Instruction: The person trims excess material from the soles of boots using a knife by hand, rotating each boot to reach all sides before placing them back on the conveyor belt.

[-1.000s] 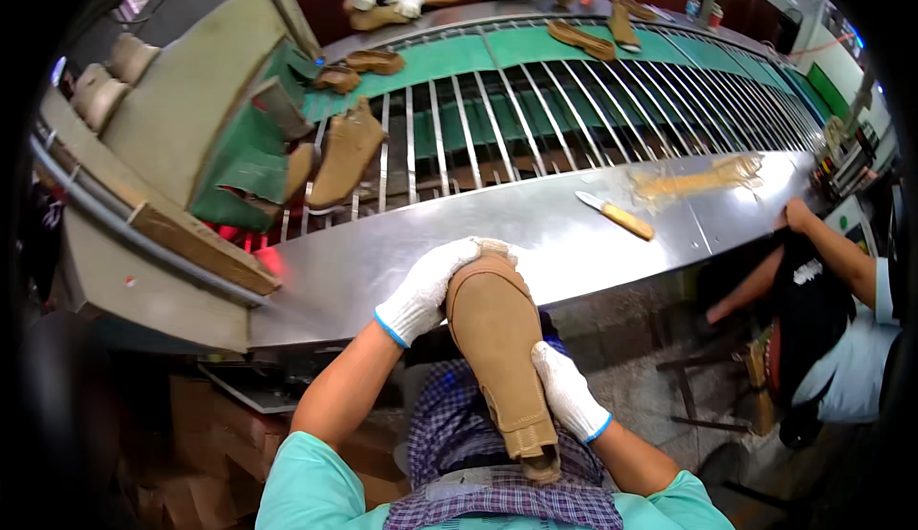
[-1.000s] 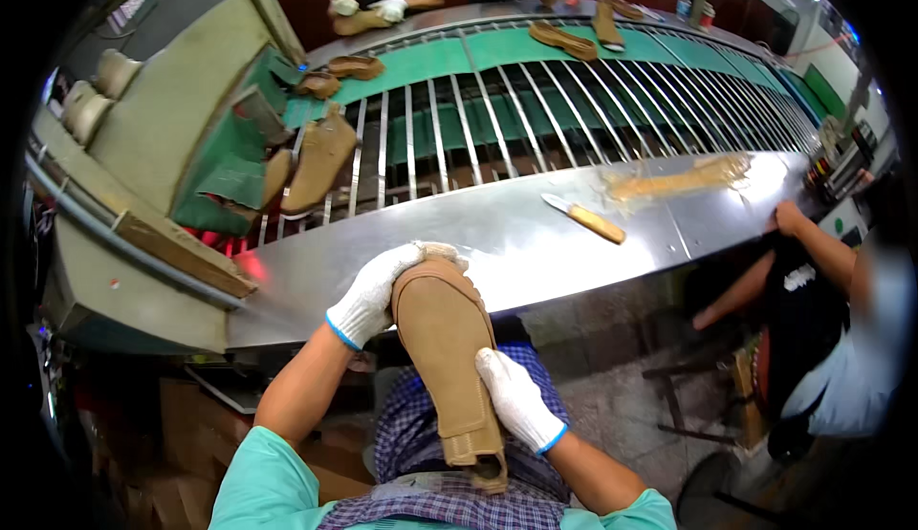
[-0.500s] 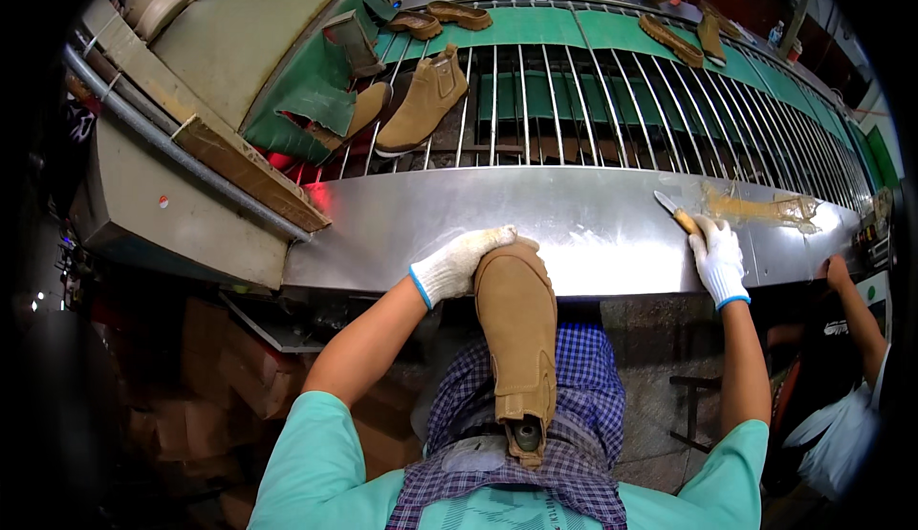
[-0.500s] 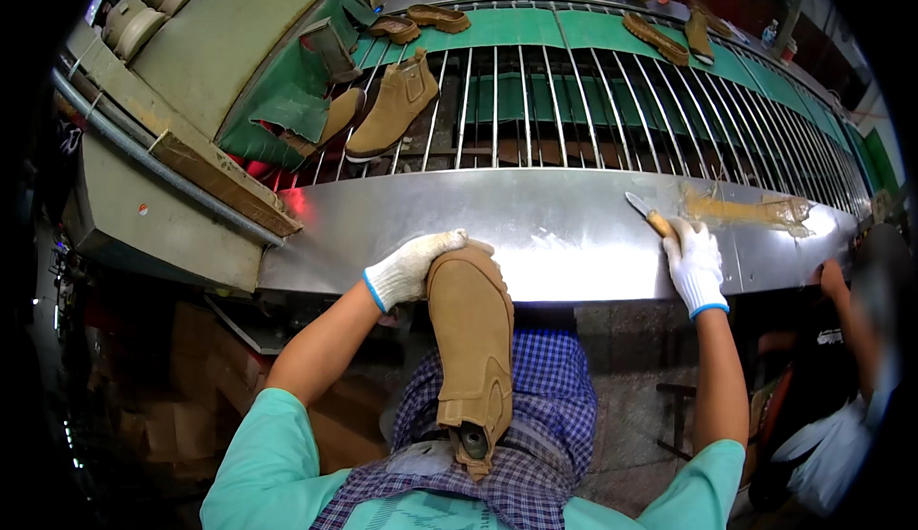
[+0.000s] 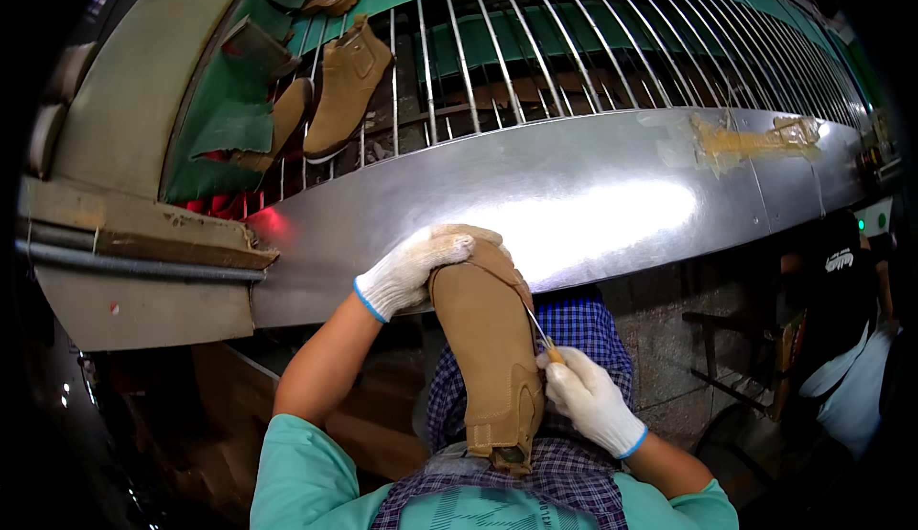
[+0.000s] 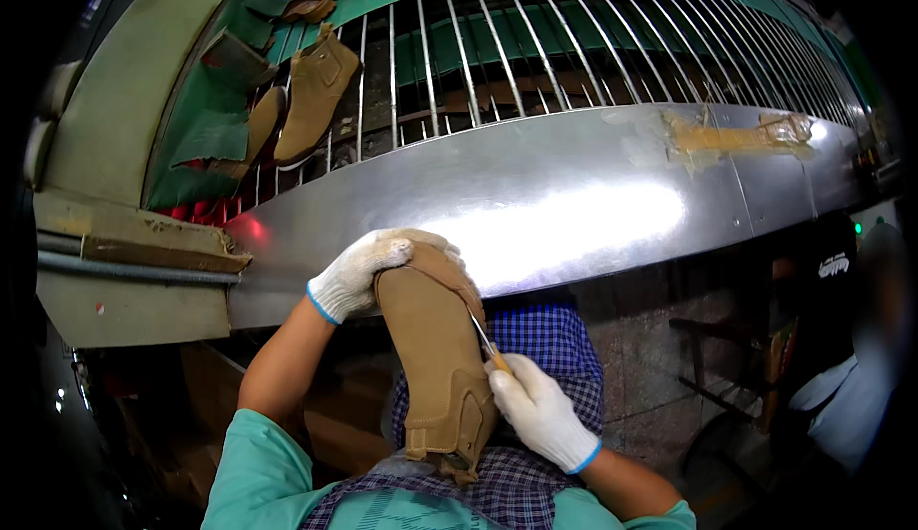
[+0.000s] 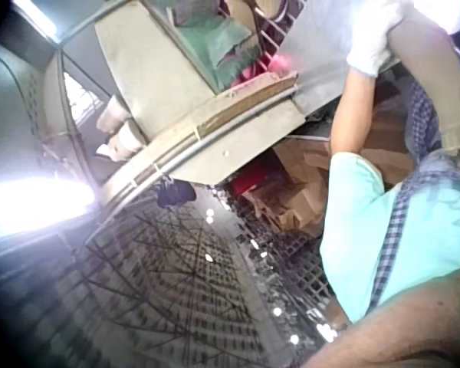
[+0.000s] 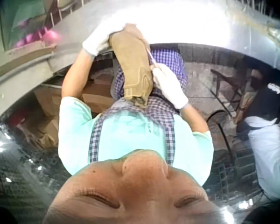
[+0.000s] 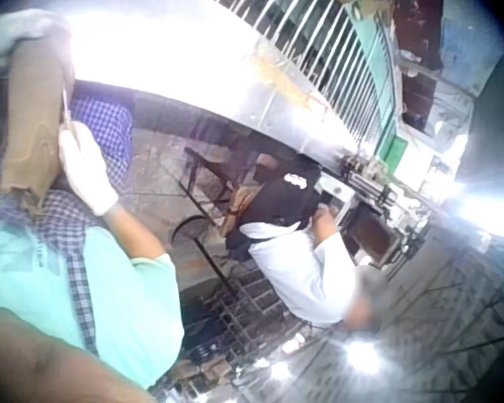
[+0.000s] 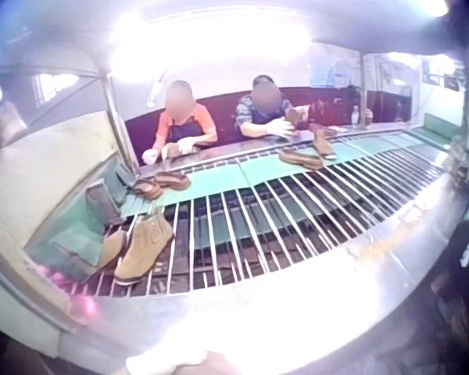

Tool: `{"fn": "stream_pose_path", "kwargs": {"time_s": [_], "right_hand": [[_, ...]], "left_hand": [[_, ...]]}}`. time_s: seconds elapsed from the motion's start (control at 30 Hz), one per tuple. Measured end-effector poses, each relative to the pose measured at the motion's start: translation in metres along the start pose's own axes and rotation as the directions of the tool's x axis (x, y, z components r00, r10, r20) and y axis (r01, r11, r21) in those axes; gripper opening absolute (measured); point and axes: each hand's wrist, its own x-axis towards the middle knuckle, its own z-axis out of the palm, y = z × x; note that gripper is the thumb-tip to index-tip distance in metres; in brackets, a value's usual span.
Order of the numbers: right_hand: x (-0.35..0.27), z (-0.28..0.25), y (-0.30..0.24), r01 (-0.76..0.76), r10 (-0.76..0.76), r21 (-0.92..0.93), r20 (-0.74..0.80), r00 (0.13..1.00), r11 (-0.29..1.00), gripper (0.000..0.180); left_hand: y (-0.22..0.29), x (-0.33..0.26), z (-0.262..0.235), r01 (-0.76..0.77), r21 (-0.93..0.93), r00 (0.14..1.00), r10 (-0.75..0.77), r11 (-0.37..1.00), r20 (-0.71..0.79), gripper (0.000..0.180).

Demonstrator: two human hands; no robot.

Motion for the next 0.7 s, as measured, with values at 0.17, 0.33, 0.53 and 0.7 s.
{"fn": "stream_pose_path", "kwargs": {"time_s": [0.17,0.33,0.53,0.7], "right_hand": [[0.025,0.005,-0.051,0.113,-0.184,-0.549,-0.077,0.980,0.828,0.057],[0.048,0.004,-0.102,-0.284,0.209,0.328,0.245,0.947,0.901,0.034],[0.011,-0.015,-0.048,0.139,-0.151,-0.703,0.045,0.987,0.697,0.048],[-0.017,-0.021,-0.031,0.210,-0.275,-0.659,0.006,0.962,0.722,0.050]], "left_hand": [[0.012,0.003,0.004,0.021,-0.022,0.998,-0.020,1.000,0.054,0.077],[0.016,0.003,0.004,0.040,-0.023,0.999,-0.040,0.999,0.004,0.077],[0.007,-0.012,-0.001,0.032,-0.013,0.999,-0.032,0.999,0.020,0.071],[0.013,-0.022,0.008,0.023,0.046,1.000,-0.024,0.999,0.019,0.071]]}}
